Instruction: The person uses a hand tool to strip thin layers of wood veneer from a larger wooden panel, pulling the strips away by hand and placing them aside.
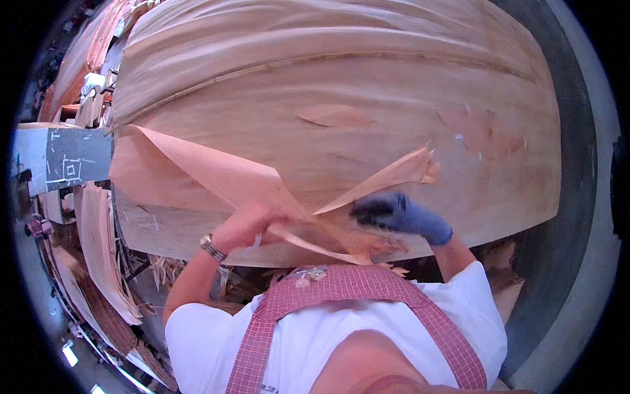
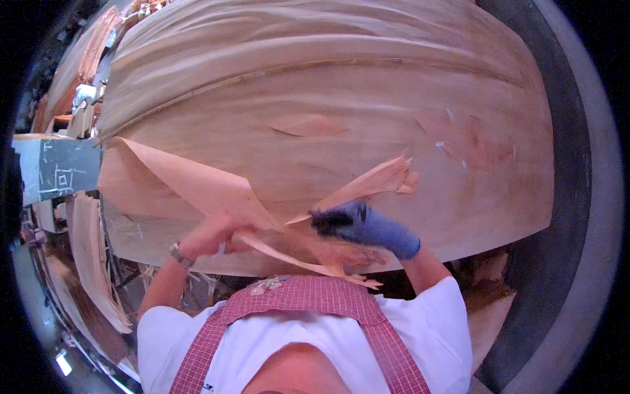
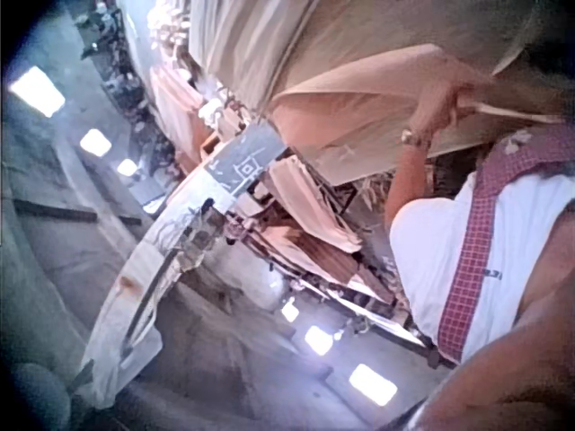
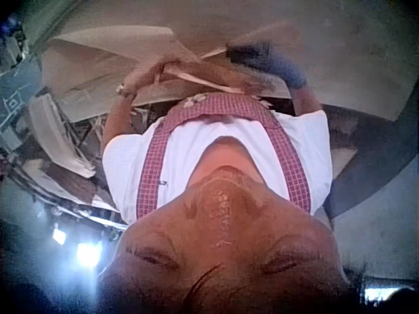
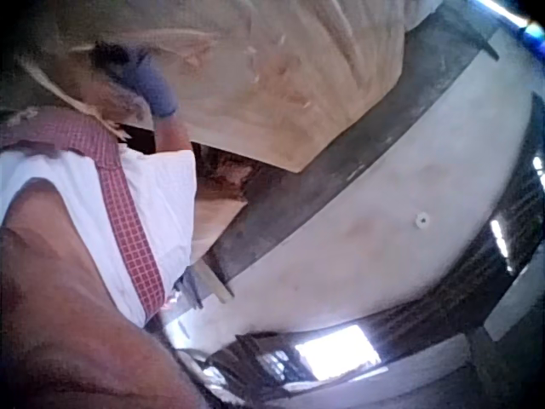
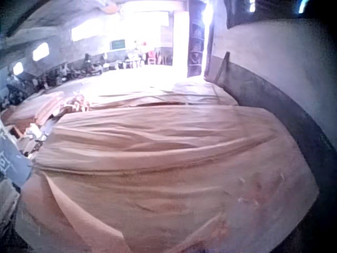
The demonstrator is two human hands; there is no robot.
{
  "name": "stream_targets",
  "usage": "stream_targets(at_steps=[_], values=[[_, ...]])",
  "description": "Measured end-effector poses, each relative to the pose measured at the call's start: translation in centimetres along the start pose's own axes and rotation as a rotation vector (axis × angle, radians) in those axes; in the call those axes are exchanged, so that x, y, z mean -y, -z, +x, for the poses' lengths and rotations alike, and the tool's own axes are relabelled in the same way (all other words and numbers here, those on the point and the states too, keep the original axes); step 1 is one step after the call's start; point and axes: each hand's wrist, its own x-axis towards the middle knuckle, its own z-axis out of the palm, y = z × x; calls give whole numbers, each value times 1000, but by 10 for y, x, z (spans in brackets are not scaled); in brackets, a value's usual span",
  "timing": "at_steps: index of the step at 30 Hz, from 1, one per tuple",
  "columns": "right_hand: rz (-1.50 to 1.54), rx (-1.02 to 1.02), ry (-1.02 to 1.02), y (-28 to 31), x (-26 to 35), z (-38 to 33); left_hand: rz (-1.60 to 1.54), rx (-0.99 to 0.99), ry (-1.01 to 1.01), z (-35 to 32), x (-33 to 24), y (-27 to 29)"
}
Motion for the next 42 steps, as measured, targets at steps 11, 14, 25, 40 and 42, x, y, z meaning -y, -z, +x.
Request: stream_targets(at_steps=[11,14,25,40,42], values=[[462,-282,-111,-45,22,106,-562,-1055,315,144,45,-12],[370,-312,-150,-38,-3,119,96,-1079,458,145,64,-6],[388,-810,-196,21,-54,239,659,-973,298,163,131,0],[-815,-766,-169,100,-67,231,697,-650,196,199,140,-3],[-374,-876,-160,119,-78,192,517,-504,369,206,96,26]])
